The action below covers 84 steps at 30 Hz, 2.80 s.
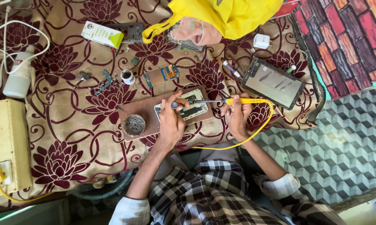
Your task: The person uses a soldering iron and solder wire to reflow or attach components on a small circuit board. They repeatedly apply heat and solder to specific points on the board while holding it steady with the other hand. The board remains on a wooden work surface throughout the clip.
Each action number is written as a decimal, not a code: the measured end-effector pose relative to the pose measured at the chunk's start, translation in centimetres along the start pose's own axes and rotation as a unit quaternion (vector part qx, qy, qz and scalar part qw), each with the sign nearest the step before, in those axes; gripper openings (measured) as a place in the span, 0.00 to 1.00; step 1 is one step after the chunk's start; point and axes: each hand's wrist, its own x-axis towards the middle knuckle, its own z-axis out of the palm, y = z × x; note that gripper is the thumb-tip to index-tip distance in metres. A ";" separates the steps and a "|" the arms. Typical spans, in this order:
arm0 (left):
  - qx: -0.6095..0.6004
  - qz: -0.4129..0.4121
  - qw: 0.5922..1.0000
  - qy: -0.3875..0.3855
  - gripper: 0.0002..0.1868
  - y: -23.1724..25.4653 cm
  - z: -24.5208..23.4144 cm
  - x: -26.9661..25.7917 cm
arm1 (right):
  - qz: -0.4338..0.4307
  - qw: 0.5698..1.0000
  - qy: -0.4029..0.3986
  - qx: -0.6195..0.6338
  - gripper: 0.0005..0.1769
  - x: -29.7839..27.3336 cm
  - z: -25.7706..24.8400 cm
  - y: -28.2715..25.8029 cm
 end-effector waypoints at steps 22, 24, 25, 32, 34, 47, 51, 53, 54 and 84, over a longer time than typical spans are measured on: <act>0.002 0.010 1.000 0.006 0.40 0.4 -0.2 0.0 | 0.009 1.000 0.015 0.019 0.11 0.1 0.7 -0.8; -0.001 0.015 1.000 0.007 0.40 0.4 -0.4 0.0 | 0.000 1.000 0.008 0.003 0.11 0.1 0.7 -0.7; -0.001 0.014 1.000 0.005 0.39 0.4 -0.4 0.1 | -0.005 1.000 0.005 -0.005 0.12 0.2 0.6 -0.7; 0.014 0.017 1.000 -0.003 0.42 0.5 -0.3 -0.1 | -0.006 1.000 0.019 -0.016 0.13 0.0 0.4 -0.3; 0.009 0.019 1.000 -0.002 0.43 0.4 -0.5 -0.1 | 0.011 0.999 0.038 0.016 0.12 0.1 0.5 -0.3; 0.015 0.030 0.999 0.001 0.46 -0.1 -0.1 -0.3 | -0.016 1.000 -0.002 -0.011 0.13 -0.1 0.3 -0.5; 0.018 0.032 0.999 0.009 0.46 0.2 -0.1 -0.1 | -0.016 1.000 -0.005 -0.026 0.13 -0.1 0.5 -0.6; 0.017 0.026 0.999 0.006 0.46 0.3 -0.1 0.0 | -0.019 0.999 -0.001 -0.041 0.13 -0.1 0.5 -0.6; 0.017 0.022 1.000 0.004 0.45 0.3 -0.1 0.0 | -0.018 0.999 0.002 -0.040 0.13 -0.1 0.5 -0.6; 0.031 0.050 0.998 -0.012 0.44 -0.4 0.0 -0.2 | -0.012 0.999 0.005 -0.045 0.14 -0.5 0.5 -0.6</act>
